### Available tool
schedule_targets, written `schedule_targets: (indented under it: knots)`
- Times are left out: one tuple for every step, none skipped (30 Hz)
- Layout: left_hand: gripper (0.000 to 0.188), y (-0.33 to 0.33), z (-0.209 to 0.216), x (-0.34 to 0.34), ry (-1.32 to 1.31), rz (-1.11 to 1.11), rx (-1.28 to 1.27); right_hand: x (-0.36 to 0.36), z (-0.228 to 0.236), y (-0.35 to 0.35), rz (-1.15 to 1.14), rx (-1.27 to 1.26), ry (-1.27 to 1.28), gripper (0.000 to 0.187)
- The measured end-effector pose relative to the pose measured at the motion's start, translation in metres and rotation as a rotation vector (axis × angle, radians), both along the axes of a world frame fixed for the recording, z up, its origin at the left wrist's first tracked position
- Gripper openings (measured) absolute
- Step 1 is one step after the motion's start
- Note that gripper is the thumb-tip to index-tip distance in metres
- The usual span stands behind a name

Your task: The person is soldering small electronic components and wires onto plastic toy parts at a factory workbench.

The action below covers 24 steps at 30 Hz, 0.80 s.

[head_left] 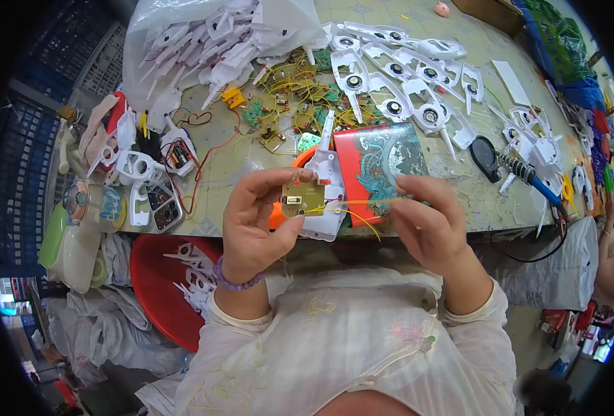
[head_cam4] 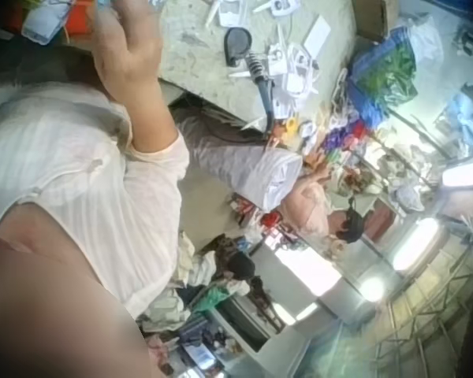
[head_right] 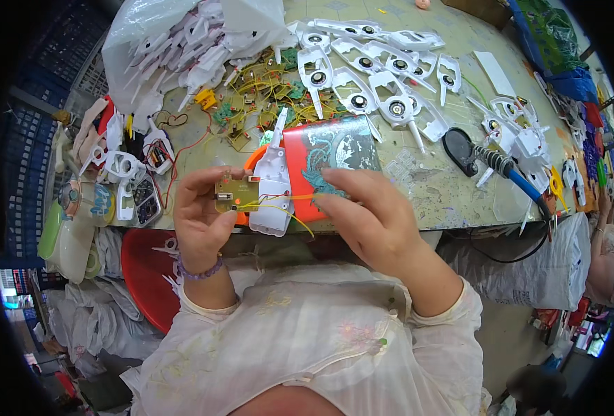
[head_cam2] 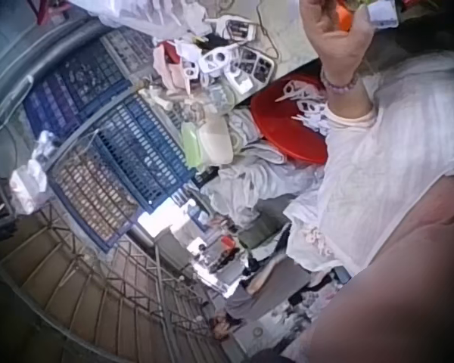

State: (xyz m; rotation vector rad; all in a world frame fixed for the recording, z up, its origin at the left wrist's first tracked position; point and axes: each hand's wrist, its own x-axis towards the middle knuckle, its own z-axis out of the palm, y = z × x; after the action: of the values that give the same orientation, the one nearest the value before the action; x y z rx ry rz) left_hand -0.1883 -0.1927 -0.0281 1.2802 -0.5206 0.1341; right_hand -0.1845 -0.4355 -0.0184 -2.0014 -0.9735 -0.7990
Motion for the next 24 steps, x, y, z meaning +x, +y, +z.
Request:
schedule_targets:
  knots:
    - [0.048,0.000,-0.001,0.001,0.001,-0.006,-0.004,0.001,-0.002,0.004,0.063,0.013,0.043,0.035]
    - [0.048,0.000,-0.002,0.003,0.035,-0.013,-0.008,0.001,-0.003,0.007,0.127,0.026,0.086,0.038]
    - [0.049,0.000,-0.003,0.004,0.067,-0.013,-0.010,0.001,-0.005,0.011,0.150,0.048,0.087,0.039]
    - [0.049,0.001,-0.004,0.005,0.066,-0.012,-0.012,0.002,-0.003,0.013,0.151,0.046,0.086,0.039]
    - [0.049,0.001,-0.005,0.005,0.087,-0.016,-0.015,0.003,0.000,0.015,0.216,0.054,0.084,0.040]
    - [0.049,0.002,-0.005,0.004,0.109,-0.018,-0.018,0.002,0.003,0.016,0.283,0.063,0.083,0.042]
    - [0.049,0.002,-0.006,0.004,0.110,-0.013,-0.019,0.002,0.006,0.018,0.282,0.072,0.084,0.036]
    - [0.048,0.001,-0.005,0.003,0.120,-0.015,-0.030,0.003,0.007,0.018,0.287,0.072,0.085,0.036]
    - [0.048,0.000,-0.005,0.004,0.130,-0.021,-0.041,0.003,0.008,0.016,0.283,0.055,0.045,0.033]
    - [0.048,-0.001,-0.003,0.003,0.129,-0.022,-0.040,0.004,0.009,0.015,0.278,0.038,0.005,0.030]
    - [0.048,-0.001,-0.002,0.003,0.142,-0.003,-0.008,0.005,0.012,0.016,0.277,0.039,0.003,0.030]
    - [0.048,-0.002,-0.002,0.004,0.154,0.011,0.023,0.006,0.014,0.018,0.237,0.040,-0.051,0.029]
    - [0.049,-0.001,-0.003,0.005,0.131,0.058,0.085,0.008,0.016,0.019,0.197,0.042,-0.106,0.029]
    - [0.050,0.002,-0.005,0.007,0.106,0.106,0.147,0.012,0.019,0.021,0.185,0.014,-0.132,0.031]
    - [0.055,0.002,-0.003,0.010,0.037,0.246,0.279,0.017,0.024,0.022,0.165,-0.017,-0.157,0.033]
    - [0.056,0.003,0.003,0.011,-0.097,0.352,0.433,0.019,0.030,0.024,0.145,-0.062,-0.144,0.034]
    - [0.058,0.001,0.013,0.011,-0.235,0.459,0.584,0.022,0.030,0.026,0.131,-0.066,-0.148,0.034]
    - [0.054,-0.003,0.023,0.010,-0.316,0.447,0.591,0.025,0.029,0.029,0.161,-0.040,-0.126,0.034]
    - [0.052,-0.005,0.026,0.009,-0.380,0.408,0.655,0.027,0.028,0.032,0.190,-0.014,-0.103,0.033]
    - [0.050,-0.008,0.030,0.009,-0.444,0.368,0.719,0.028,0.026,0.033,0.181,0.002,-0.108,0.032]
    - [0.044,-0.015,0.037,0.007,-0.403,0.334,0.698,0.027,0.027,0.034,0.181,0.000,-0.116,0.032]
    - [0.044,-0.015,0.037,0.008,-0.410,0.336,0.696,0.025,0.029,0.034,0.179,0.011,-0.086,0.032]
    - [0.042,-0.016,0.036,0.008,-0.350,0.298,0.676,0.025,0.030,0.035,0.176,0.022,-0.055,0.033]
    - [0.041,-0.016,0.035,0.010,-0.289,0.254,0.655,0.025,0.029,0.035,0.170,0.021,-0.059,0.033]
